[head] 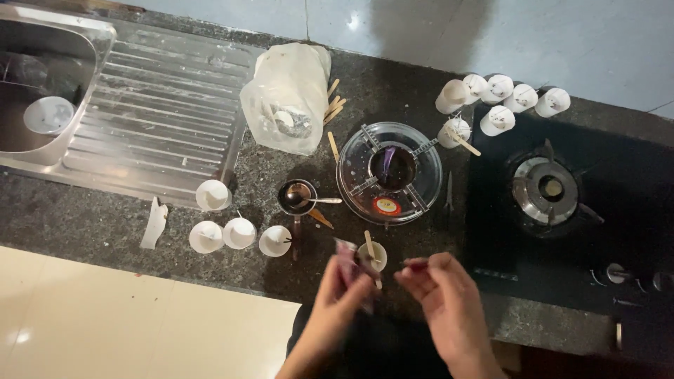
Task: Preparing candle wicks in small cups and pouring melted wax into them on a kitchen counter.
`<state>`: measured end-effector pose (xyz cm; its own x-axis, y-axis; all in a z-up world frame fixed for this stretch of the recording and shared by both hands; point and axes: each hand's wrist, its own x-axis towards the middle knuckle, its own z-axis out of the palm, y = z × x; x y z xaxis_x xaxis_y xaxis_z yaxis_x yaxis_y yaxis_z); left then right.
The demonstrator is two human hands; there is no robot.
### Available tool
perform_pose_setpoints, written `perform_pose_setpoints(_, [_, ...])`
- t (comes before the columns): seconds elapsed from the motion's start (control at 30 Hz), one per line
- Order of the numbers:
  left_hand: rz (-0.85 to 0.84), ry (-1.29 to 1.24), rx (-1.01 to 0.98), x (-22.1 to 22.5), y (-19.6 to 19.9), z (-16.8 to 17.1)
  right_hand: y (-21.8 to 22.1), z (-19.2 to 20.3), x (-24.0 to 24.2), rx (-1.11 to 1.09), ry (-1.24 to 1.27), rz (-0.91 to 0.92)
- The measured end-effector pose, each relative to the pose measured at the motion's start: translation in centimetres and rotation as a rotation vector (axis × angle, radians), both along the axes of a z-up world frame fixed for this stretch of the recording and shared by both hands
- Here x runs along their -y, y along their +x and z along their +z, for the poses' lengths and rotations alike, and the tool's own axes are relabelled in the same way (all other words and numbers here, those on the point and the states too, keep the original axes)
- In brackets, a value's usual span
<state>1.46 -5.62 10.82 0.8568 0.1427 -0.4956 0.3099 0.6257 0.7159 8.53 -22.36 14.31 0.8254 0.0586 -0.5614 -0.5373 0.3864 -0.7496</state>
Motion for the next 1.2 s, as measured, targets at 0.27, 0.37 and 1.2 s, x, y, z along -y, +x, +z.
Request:
perform_pose_setpoints(0.27, [0.223,0.158,-0.216,-4.8,-2.6,-3.8,1.3,-1.8,3.8,-0.142,-0.111,-0.054])
perform_pose_setpoints(0.37, [0.283,0.362,-0.274,-6.2,-4.4,-5.5,1.1,-3.4,5.3,-0.183,-0.109,-0.080])
perform_pose_setpoints(1.2, [0.424,1.465,-1.016,-14.6,-4.1,-18.3,1.6,-0.3,3.2,-0.210,-0.173,-0.011])
